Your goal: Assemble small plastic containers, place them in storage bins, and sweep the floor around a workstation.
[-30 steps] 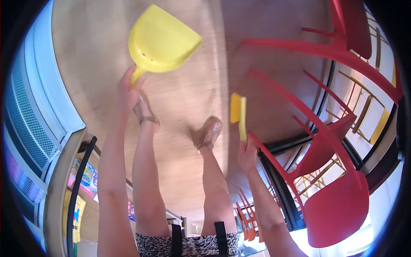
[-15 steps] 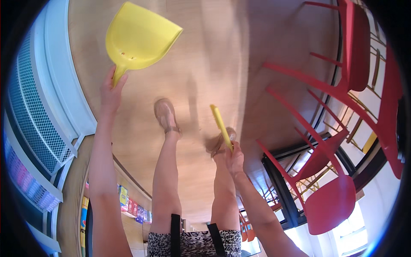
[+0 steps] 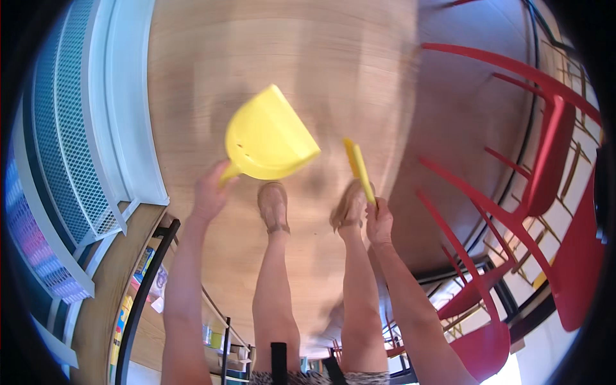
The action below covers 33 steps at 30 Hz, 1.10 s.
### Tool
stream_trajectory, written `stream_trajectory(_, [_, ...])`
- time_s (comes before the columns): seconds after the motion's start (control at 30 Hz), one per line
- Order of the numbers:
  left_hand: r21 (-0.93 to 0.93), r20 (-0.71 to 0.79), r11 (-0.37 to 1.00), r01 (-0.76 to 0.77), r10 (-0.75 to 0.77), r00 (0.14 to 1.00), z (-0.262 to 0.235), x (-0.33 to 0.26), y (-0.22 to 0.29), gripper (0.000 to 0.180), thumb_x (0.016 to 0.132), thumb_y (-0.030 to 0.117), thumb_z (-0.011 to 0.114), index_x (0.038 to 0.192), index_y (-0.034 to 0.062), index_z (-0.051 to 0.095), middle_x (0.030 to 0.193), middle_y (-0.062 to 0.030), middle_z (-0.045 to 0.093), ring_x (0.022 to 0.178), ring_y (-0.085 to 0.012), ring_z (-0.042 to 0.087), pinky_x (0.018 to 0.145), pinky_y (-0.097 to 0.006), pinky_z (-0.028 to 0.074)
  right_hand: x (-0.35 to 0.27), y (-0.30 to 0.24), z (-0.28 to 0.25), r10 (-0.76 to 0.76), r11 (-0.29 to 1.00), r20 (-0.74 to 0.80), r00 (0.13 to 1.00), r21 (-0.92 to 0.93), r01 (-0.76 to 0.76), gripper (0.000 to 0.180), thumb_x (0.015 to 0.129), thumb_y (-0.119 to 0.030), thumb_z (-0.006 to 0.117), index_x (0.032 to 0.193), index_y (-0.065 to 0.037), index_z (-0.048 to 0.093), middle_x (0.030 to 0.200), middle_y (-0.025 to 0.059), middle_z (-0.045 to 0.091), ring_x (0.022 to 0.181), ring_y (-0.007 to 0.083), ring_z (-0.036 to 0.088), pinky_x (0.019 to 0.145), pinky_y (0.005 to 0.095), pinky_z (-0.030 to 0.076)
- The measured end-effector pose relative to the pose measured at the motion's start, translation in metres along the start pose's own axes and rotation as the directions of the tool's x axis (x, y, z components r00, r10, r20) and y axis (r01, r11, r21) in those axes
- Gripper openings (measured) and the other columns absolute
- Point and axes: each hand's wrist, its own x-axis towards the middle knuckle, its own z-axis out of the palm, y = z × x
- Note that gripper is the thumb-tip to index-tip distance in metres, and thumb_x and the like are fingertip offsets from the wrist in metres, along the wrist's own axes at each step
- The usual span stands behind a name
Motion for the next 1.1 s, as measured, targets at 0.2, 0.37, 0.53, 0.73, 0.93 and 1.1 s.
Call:
stream_trajectory(0.2, [-0.205, 0.080, 0.970, 0.126, -0.112, 0.991, 0.080, -0.029, -0.024, 0.046, 0.087, 0.025, 0.071, 0.126, 0.0073, 0.058, 0.114, -0.0166, 0.066, 0.106, -0.0355, 0.063, 0.089, -0.044, 0.051, 0.030, -0.023, 0.025, -0.071, 0.970, 0.003, 0.998, 0.234, 0.068, 0.022, 0.100, -0.014, 0.050, 0.114, 0.002, 0.058, 0.081, 0.0079, 0.061, 0.070, 0.0135, 0.058, 0.068, 0.0294, 0.051])
stream_trajectory(0.37, [-0.026, 0.159, 0.982, 0.187, -0.181, 0.971, 0.141, -0.056, -0.062, 0.045, 0.087, 0.025, 0.070, 0.127, 0.0107, 0.056, 0.109, -0.0146, 0.067, 0.102, -0.0346, 0.062, 0.086, -0.044, 0.050, 0.029, -0.025, 0.048, -0.001, 0.984, 0.020, 1.000, 0.180, -0.002, 0.020, 0.101, -0.012, 0.048, 0.113, 0.002, 0.057, 0.083, 0.0069, 0.062, 0.073, 0.0131, 0.061, 0.070, 0.0290, 0.051])
stream_trajectory(0.53, [0.076, 0.163, 0.986, 0.147, -0.158, 0.974, 0.149, -0.054, -0.060, 0.041, 0.088, 0.025, 0.069, 0.125, 0.0136, 0.056, 0.106, -0.0140, 0.067, 0.101, -0.0336, 0.061, 0.087, -0.044, 0.049, 0.031, -0.004, 0.064, -0.055, 0.988, -0.011, 0.998, 0.146, 0.056, 0.019, 0.101, -0.012, 0.051, 0.114, 0.002, 0.054, 0.083, 0.0058, 0.061, 0.074, 0.0130, 0.060, 0.070, 0.0294, 0.051])
stream_trajectory(0.73, [0.071, 0.197, 0.986, 0.152, -0.163, 0.967, 0.150, -0.056, -0.059, 0.045, 0.089, 0.027, 0.068, 0.129, 0.0143, 0.053, 0.114, -0.0113, 0.064, 0.105, -0.0338, 0.061, 0.087, -0.043, 0.050, 0.003, -0.026, 0.102, 0.175, 0.955, -0.016, 0.984, 0.245, -0.166, 0.019, 0.100, -0.011, 0.053, 0.116, -0.001, 0.054, 0.082, 0.0047, 0.059, 0.077, 0.0123, 0.056, 0.073, 0.0288, 0.048])
stream_trajectory(0.93, [0.095, 0.314, 0.952, 0.291, -0.306, 0.899, 0.164, -0.041, -0.030, 0.044, 0.093, 0.029, 0.062, 0.133, 0.0171, 0.049, 0.122, -0.0065, 0.061, 0.108, -0.0332, 0.060, 0.088, -0.045, 0.051, -0.011, 0.040, 0.112, -0.122, 0.992, 0.073, 0.990, -0.015, 0.124, 0.020, 0.097, -0.009, 0.057, 0.115, -0.002, 0.057, 0.082, 0.0055, 0.059, 0.076, 0.0127, 0.058, 0.070, 0.0296, 0.049])
stream_trajectory(1.1, [-0.027, 0.228, 0.951, 0.309, -0.295, 0.928, 0.161, -0.055, -0.032, 0.042, 0.094, 0.024, 0.060, 0.132, 0.0130, 0.048, 0.126, -0.0119, 0.058, 0.116, -0.0332, 0.057, 0.093, -0.045, 0.050, -0.029, -0.023, 0.072, -0.022, 0.994, 0.224, 0.974, 0.111, -0.003, 0.021, 0.098, -0.016, 0.056, 0.115, -0.003, 0.057, 0.083, 0.0061, 0.063, 0.077, 0.0150, 0.061, 0.073, 0.0302, 0.051])
